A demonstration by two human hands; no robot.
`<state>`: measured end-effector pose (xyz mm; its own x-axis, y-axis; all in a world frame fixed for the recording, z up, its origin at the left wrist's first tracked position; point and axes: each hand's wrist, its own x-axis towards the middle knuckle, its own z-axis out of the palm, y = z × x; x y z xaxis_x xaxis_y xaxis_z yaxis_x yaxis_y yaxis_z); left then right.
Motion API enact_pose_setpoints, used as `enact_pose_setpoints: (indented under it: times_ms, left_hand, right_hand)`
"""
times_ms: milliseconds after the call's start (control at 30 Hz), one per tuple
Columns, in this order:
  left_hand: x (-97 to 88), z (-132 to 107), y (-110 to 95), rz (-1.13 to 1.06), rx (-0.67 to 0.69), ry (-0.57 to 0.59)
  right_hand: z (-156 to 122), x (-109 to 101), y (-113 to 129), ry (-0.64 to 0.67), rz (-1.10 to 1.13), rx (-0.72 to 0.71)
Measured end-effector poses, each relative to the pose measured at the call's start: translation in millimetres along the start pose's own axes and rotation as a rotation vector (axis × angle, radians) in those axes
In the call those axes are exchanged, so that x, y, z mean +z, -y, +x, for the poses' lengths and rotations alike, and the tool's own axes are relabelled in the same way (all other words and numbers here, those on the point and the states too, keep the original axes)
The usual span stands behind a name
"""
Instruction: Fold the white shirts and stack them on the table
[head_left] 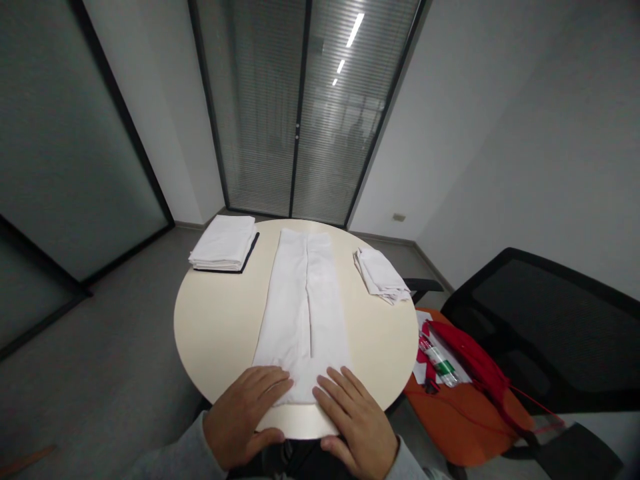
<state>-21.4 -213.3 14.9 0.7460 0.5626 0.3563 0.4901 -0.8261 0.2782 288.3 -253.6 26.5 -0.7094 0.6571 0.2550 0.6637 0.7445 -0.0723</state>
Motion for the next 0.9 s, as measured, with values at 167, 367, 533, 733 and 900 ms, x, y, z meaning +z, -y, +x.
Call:
enact_pose_setpoints:
  times_ms: [167,367,533,733,900]
  left_hand:
    - [4.5,-20.5,2.3,0.102,0.029,0.087]
    - [-15.3,-20.1,-3.3,0.078,0.163,-0.017]
    - [-25.3,-27.4,-7.8,-0.152,0.104,-0.14]
    - [-65.2,-21.1,-21.2,-0.319,-0.397,-0.292]
    - [-121.7,47.8,2.8,-0.591,-0.565,-0.342]
  right_hand:
    - [-13.8,9.9,-6.9,-0.039,-0.075,-0.026]
    - [-24.9,11.9,-8.5,-0.07,-0.088,-0.157]
    - [-25.9,1.2,-0.6,-0.225,0.124,-0.147]
    - [-4.1,-59.5,17.0,-0.403,0.534,0.167]
    - [51.9,-113.0,-12.7,-0.414,0.682,0.558]
